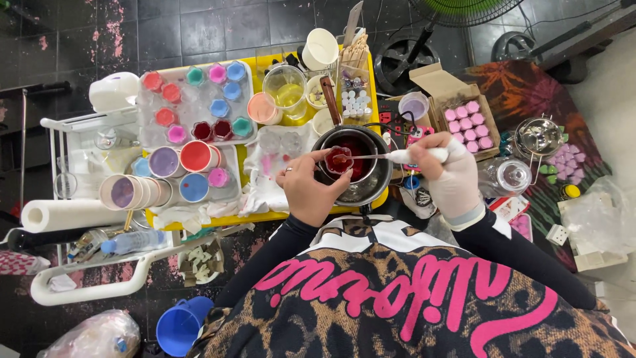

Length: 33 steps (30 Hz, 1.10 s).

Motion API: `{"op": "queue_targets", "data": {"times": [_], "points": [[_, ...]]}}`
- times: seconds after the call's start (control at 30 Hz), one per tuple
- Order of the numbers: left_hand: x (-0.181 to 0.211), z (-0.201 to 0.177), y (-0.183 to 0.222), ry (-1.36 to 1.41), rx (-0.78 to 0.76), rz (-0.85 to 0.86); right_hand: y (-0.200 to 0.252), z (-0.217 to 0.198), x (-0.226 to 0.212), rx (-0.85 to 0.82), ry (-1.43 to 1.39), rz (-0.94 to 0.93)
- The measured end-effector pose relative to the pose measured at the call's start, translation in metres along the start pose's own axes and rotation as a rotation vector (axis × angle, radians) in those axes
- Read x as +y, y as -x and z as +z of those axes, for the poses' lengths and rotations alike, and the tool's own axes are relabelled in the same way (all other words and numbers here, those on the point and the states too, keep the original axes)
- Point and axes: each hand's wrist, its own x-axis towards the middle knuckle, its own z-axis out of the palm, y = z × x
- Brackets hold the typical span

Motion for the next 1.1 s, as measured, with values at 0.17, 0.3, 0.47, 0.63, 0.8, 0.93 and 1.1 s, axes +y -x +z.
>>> {"op": "queue_targets", "data": {"times": [0.17,0.3,0.47,0.63,0.8,0.93,1.1], "points": [[0.002,0.004,0.001,0.008,0.011,-0.026,0.009,-0.01,-0.011,-0.149,0.497,-0.395],[0.002,0.004,0.001,0.017,0.034,-0.027,0.013,-0.029,0.011,-0.012,0.165,-0.26],[0.0,0.001,0.002,0.028,0.059,-0.03,-0.012,-0.021,0.029,0.032,0.205,-0.206],[-0.005,-0.003,0.003,0.01,0.109,-0.027,-0.028,-0.011,0.065,-0.033,0.192,-0.02],[-0.01,-0.01,0.004,0.026,0.099,-0.077,-0.036,-0.003,0.091,-0.048,0.08,0.057],[-0.015,-0.013,0.005,-0.015,0.108,-0.087,-0.033,0.019,0.047,0.017,-0.024,0.302],[-0.015,-0.019,0.006,0.005,0.109,-0.056,-0.037,-0.004,0.079,0.098,-0.078,0.21]]}}
